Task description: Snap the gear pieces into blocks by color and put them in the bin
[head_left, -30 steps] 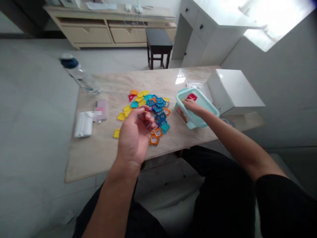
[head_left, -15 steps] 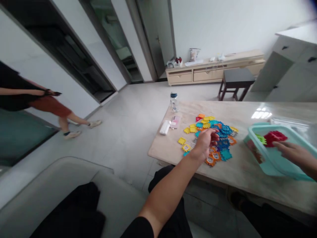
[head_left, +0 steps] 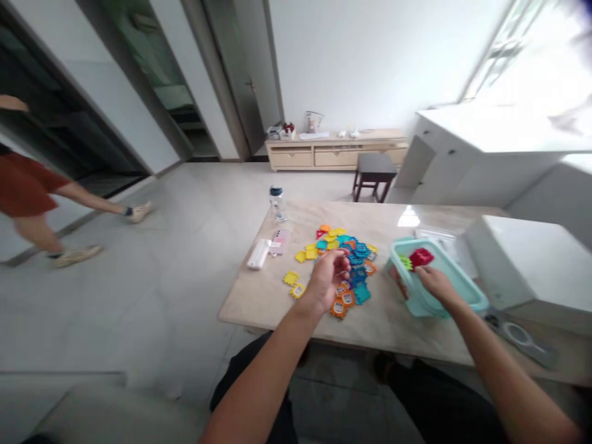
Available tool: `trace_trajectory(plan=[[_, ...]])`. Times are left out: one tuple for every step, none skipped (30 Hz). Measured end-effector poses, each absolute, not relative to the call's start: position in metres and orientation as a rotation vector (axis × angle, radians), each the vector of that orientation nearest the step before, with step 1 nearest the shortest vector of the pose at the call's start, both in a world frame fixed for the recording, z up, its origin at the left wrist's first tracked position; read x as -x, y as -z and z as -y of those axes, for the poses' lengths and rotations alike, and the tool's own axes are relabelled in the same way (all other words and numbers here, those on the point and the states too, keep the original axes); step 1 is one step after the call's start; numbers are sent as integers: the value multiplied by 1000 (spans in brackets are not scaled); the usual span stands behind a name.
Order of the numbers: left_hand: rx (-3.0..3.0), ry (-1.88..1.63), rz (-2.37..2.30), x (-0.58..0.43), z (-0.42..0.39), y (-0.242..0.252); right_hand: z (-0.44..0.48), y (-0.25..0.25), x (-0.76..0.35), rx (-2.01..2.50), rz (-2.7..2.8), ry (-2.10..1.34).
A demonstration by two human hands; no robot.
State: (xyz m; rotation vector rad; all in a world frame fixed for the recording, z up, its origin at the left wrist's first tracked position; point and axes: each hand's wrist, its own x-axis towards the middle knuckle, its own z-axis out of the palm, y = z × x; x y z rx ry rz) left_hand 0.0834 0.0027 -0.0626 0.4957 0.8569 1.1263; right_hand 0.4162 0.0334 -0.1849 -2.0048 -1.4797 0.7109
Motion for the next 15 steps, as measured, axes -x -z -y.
trace_trajectory(plan=[[-531, -1133, -839, -82, -4, 61, -35, 184, -412, 2047, 1463, -683], [-574, -1141, -833, -81, -5, 60, -37, 185, -410, 2084, 1448, -661], [-606, -1154, -840, -81, -7, 59, -39, 187, -409, 2115, 1430, -641], [-620, -1167, -851, -80, -8, 59, -40, 190, -408, 2130, 1418, -626], [-620, -1170, -863, -80, -8, 59, -39, 192, -407, 2139, 1408, -614], [-608, -1168, -873, -80, -8, 60, -38, 195, -405, 2142, 1399, -605], [-593, -1160, -878, -80, -8, 60, -35, 196, -403, 2141, 1393, -599], [-580, -1151, -881, -81, -8, 61, -32, 198, -401, 2138, 1390, -594], [-575, -1144, -882, -81, -7, 63, -29, 198, -398, 2134, 1388, -592], [-578, -1141, -884, -81, -6, 64, -27, 199, -396, 2130, 1386, -591], [-585, -1139, -886, -81, -5, 65, -25, 199, -394, 2127, 1385, -591], [-589, -1137, -889, -81, -5, 67, -24, 198, -393, 2123, 1383, -591], [-592, -1138, -891, -80, -4, 68, -23, 198, -392, 2119, 1382, -592], [-593, -1141, -893, -80, -4, 69, -24, 198, -392, 2113, 1381, -593], [-591, -1146, -894, -80, -4, 70, -25, 197, -391, 2102, 1385, -593]])
